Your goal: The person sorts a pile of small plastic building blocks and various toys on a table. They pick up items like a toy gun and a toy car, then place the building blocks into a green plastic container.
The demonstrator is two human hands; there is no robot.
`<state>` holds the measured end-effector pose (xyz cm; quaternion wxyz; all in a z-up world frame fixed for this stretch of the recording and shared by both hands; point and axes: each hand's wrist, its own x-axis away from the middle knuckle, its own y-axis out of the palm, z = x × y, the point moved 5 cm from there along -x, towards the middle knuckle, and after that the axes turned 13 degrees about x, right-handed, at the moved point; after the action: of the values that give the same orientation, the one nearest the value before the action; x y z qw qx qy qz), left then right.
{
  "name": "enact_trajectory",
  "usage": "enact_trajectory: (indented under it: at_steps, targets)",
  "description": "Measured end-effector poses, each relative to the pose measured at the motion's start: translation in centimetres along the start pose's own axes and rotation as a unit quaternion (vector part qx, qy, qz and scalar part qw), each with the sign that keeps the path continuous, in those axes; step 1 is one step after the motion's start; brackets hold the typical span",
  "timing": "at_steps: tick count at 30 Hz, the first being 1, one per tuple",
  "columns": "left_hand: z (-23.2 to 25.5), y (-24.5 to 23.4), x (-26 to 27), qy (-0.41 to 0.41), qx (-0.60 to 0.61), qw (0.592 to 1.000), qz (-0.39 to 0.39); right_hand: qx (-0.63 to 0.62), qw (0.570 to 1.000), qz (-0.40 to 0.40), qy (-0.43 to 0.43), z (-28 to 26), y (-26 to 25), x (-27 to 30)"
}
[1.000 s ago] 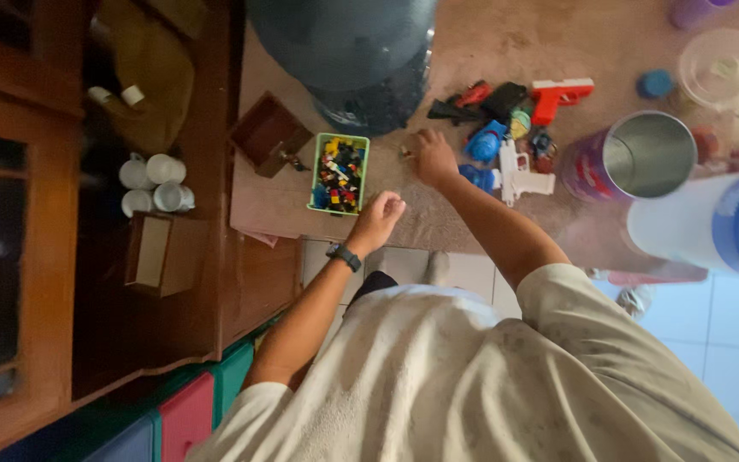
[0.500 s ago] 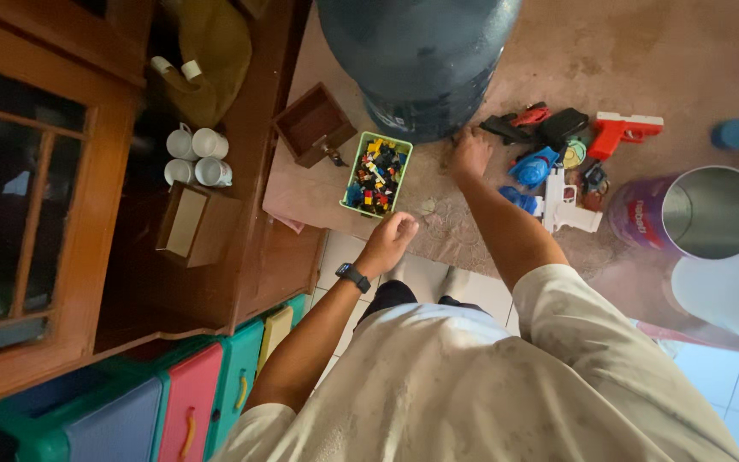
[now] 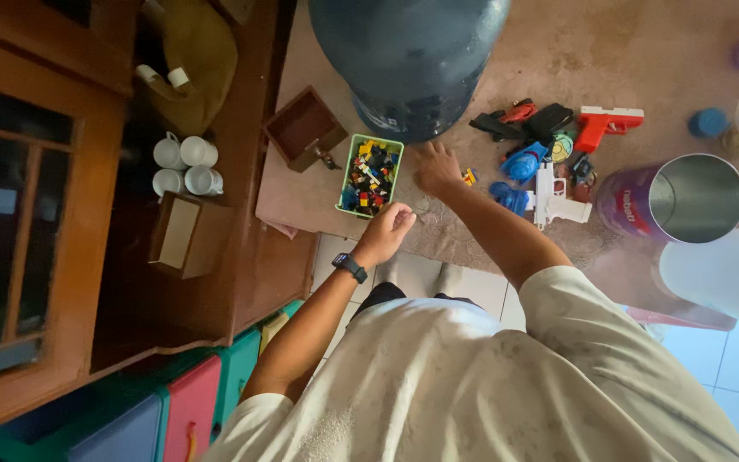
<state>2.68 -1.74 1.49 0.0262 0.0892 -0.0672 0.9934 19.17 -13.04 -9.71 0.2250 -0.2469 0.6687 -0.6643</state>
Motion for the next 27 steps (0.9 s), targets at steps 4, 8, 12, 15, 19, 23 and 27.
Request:
enact_trajectory:
  at_steps: [4, 8, 12, 15, 19, 23, 27]
  targets:
    - [0.2, -0.9, 0.2, 0.044, -0.006, 0.999, -0.007, 0.035, 0.999, -0.037, -0.003, -0.3, 0.1, -0.5]
    - [-0.6, -1.9, 0.6, 0.024, -0.014, 1.0, -0.009, 0.08, 0.992, -0.098, -0.005, -0.8, 0.5, -1.2]
    - [-0.9, -2.6, 0.6, 0.032, -0.015, 0.999, -0.015, 0.101, 0.992, -0.079, 0.0, -1.0, 0.8, -1.6]
    - [-0.9, -3.0, 0.0, 0.039, -0.016, 0.999, -0.022, 0.089, 0.992, -0.086, 0.027, -0.5, 1.1, -1.4]
    - [-0.9, -3.3, -0.2, 0.045, -0.012, 0.998, -0.045, 0.101, 0.993, -0.05, 0.041, 0.7, -0.2, 0.6]
    - [-0.9, -3.2, -0.9, 0.06, -0.016, 0.996, -0.056, 0.07, 0.986, -0.117, 0.092, 2.0, -1.7, 4.0]
    - [-1.0, -2.4, -2.4, 0.055, -0.049, 0.994, -0.078, 0.056, 0.985, -0.104, 0.122, 3.1, -1.9, 4.7]
